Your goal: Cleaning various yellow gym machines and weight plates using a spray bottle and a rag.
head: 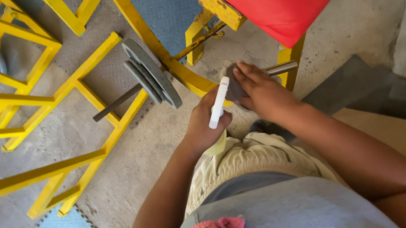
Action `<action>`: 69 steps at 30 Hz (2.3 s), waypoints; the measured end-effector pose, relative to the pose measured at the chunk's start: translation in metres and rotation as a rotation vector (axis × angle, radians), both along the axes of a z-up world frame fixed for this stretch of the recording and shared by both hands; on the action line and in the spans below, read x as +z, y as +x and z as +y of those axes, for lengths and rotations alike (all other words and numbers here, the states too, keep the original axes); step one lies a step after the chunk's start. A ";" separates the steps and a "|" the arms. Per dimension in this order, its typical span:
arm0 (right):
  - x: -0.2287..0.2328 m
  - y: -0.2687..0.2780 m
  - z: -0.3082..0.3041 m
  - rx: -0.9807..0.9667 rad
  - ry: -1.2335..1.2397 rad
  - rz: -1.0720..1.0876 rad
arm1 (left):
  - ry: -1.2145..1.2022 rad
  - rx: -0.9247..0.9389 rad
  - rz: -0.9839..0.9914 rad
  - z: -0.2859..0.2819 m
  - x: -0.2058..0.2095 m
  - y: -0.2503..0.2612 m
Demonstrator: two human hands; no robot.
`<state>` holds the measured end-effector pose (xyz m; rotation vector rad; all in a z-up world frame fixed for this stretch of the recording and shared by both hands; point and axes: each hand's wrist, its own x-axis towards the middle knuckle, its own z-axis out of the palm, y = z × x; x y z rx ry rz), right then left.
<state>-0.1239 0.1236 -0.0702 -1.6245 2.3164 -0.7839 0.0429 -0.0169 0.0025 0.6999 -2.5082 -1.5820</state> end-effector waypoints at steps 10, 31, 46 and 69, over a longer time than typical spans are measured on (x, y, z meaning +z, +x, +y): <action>0.049 0.009 0.015 -0.535 -0.055 -0.546 | 0.067 -0.150 -0.020 -0.023 0.004 0.024; 0.051 0.011 0.037 -0.417 -0.258 -0.396 | 0.026 -0.196 0.152 0.020 -0.040 0.022; -0.011 -0.035 -0.031 -0.245 -0.170 -0.462 | -0.006 -0.066 0.201 0.061 -0.038 0.001; -0.038 -0.084 0.041 0.043 -0.118 -0.203 | 0.066 -0.083 0.291 0.076 -0.021 -0.013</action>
